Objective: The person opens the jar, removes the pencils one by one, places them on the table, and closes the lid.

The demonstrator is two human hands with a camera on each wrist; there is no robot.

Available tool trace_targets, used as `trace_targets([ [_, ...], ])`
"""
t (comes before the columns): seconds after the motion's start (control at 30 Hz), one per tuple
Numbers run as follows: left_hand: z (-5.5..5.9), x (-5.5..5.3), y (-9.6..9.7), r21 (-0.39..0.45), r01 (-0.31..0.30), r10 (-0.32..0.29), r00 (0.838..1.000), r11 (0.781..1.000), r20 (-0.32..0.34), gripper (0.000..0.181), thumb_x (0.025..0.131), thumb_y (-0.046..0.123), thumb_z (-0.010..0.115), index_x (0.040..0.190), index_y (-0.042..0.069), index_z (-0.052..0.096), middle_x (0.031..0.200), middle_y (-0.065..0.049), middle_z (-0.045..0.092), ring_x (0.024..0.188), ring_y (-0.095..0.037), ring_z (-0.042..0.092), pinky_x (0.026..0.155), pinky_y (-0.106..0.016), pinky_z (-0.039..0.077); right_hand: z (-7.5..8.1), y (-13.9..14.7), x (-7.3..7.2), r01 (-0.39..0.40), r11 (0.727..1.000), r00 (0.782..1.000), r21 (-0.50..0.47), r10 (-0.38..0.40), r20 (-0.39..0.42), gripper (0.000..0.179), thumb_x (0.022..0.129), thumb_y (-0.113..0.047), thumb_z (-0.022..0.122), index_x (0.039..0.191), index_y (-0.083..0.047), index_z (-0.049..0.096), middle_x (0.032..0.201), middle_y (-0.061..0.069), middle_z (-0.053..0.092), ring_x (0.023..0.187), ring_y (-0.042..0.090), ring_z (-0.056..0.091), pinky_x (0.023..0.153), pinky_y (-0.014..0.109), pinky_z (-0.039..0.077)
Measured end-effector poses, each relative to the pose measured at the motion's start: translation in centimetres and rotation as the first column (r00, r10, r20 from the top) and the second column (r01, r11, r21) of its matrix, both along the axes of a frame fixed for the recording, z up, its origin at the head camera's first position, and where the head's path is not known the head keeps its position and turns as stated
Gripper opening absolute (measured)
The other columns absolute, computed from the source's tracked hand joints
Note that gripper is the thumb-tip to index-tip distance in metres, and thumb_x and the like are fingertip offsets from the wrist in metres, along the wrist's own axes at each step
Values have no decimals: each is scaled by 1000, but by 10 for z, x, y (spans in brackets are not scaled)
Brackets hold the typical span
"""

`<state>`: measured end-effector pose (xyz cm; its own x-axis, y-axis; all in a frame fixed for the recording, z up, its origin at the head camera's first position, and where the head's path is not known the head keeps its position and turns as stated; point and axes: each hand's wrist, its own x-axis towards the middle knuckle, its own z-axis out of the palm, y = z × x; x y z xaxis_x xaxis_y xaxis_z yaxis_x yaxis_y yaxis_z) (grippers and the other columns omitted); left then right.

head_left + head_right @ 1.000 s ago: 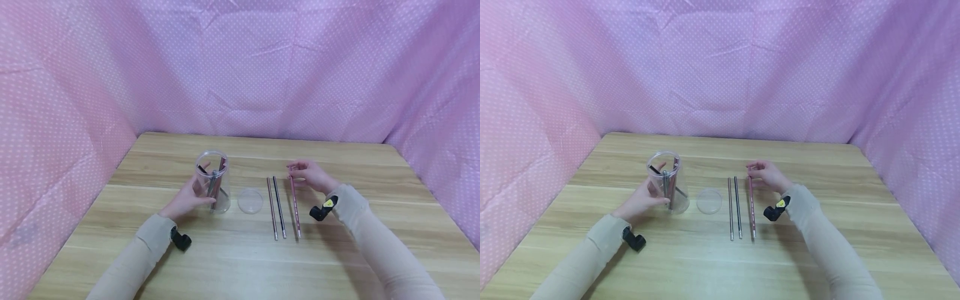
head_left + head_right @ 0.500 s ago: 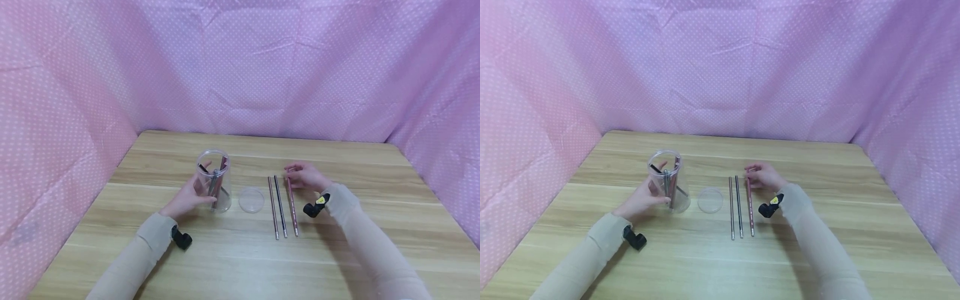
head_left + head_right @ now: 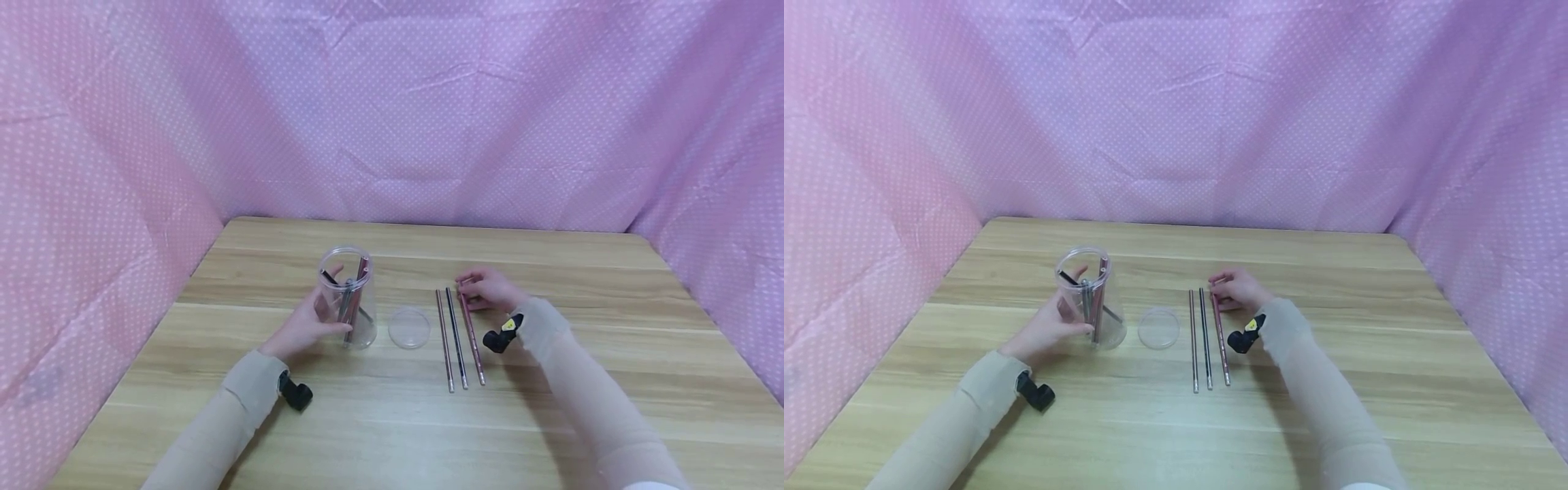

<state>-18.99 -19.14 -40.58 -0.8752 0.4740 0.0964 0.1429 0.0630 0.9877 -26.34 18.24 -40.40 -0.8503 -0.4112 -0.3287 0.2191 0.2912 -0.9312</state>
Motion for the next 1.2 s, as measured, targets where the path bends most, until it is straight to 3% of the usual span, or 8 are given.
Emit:
trace_targets([
  [0.3, 2, 1, -1, 16, 0, 0, 1000, 1000, -2, 106, 75, 0, 75, 152, 24, 8, 155, -11, 27, 143, -26, 24, 118, -48, 16, 3, -12, -1, 99, 982, 994, 160, -106, 33, 39, 93, -3, 54, 130, 8, 46, 102, 9, 64, 79, 8, 61, 73, 22, 56],
  [0.47, 2, 1, -1, 16, 2, -2, 1000, 1000, 10, 106, 75, -1, 75, 153, 24, 7, 155, -10, 27, 143, -24, 24, 118, -45, 17, 8, -17, 2, 101, 965, 995, 244, -103, -2, 36, 93, -5, 55, 128, 6, 49, 110, 15, 64, 80, 11, 62, 76, 26, 58],
  [0.83, 1, -2, -1, -25, -15, 16, 1000, 1000, 1, 106, 74, -1, 76, 152, 27, 9, 156, -15, 22, 143, -27, 21, 119, -51, 12, 7, -25, 4, 90, 915, 992, 393, -46, -119, 31, 89, -2, 58, 118, 8, 55, 104, 19, 65, 77, 14, 62, 70, 27, 59],
  [1.2, 2, -2, -2, -18, -19, 19, 1000, 1000, 2, 105, 74, -4, 74, 152, 24, 9, 155, -11, 27, 142, -27, 24, 118, -47, 15, 10, -33, 7, 124, 904, 987, 409, -72, -141, 28, 87, 0, 60, 113, 8, 56, 99, 19, 65, 65, 11, 60, 62, 23, 58],
])
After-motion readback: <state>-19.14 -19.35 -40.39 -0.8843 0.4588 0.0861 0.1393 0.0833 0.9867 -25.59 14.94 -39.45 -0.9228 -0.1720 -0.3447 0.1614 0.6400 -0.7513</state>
